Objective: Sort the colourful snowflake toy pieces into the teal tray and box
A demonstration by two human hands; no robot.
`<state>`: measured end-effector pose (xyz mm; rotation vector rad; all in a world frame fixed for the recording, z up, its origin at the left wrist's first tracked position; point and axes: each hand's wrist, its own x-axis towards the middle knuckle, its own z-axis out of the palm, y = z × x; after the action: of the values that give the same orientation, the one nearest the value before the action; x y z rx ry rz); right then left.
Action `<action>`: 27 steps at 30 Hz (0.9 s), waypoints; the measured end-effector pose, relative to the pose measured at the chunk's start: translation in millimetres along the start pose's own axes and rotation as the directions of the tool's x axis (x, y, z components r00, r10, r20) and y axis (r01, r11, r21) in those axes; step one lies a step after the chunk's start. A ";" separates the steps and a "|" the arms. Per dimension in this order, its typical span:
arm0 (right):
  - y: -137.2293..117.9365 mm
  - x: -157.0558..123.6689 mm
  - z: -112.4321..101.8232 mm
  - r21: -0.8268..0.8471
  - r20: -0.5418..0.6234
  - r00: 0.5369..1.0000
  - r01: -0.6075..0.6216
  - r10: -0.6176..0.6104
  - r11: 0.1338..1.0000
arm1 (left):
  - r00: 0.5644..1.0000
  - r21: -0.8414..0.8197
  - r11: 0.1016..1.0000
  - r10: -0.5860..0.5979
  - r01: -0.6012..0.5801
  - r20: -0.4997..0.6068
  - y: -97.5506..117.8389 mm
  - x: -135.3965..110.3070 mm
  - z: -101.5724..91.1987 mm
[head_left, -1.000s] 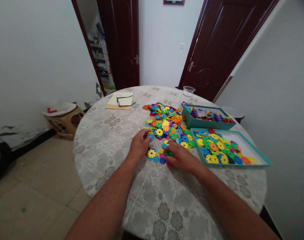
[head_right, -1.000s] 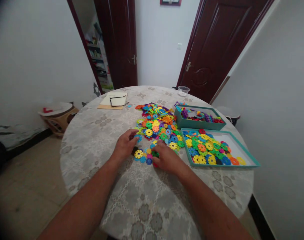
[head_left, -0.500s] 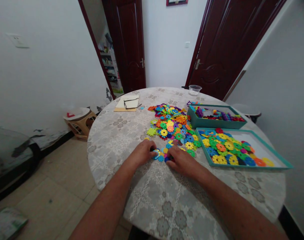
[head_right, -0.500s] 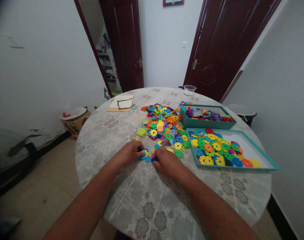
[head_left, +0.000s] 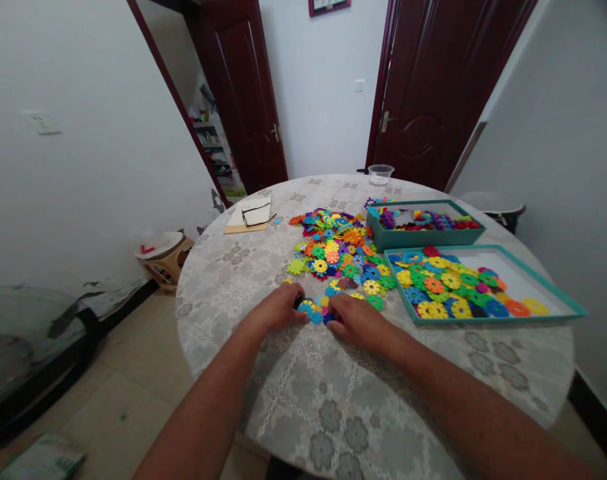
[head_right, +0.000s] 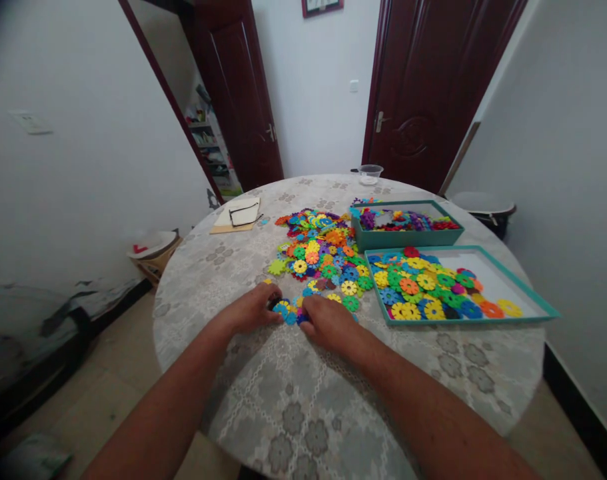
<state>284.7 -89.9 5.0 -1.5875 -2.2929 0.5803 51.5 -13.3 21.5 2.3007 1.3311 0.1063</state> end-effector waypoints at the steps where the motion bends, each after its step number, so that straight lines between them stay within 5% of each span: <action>1: 0.3 0.1 0.3 0.002 0.001 1.000 0.001 -0.001 1.000 | 1.000 -0.011 1.000 0.009 -0.009 0.021 0.8 1.5 -1.0; 10: -2.7 -0.7 -0.5 0.000 -0.008 1.000 -0.016 0.016 1.000 | 0.987 0.035 0.999 0.030 -0.036 0.159 10.8 15.6 -12.8; 27: -2.0 -0.1 5.7 0.023 -0.034 0.999 0.028 -0.027 0.999 | 0.990 0.073 0.993 0.087 -0.095 0.108 22.3 1.5 -2.1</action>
<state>280.5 -91.6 1.0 -1.5406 -2.2717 0.5673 69.5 -20.5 32.9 2.3974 1.1976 -0.0374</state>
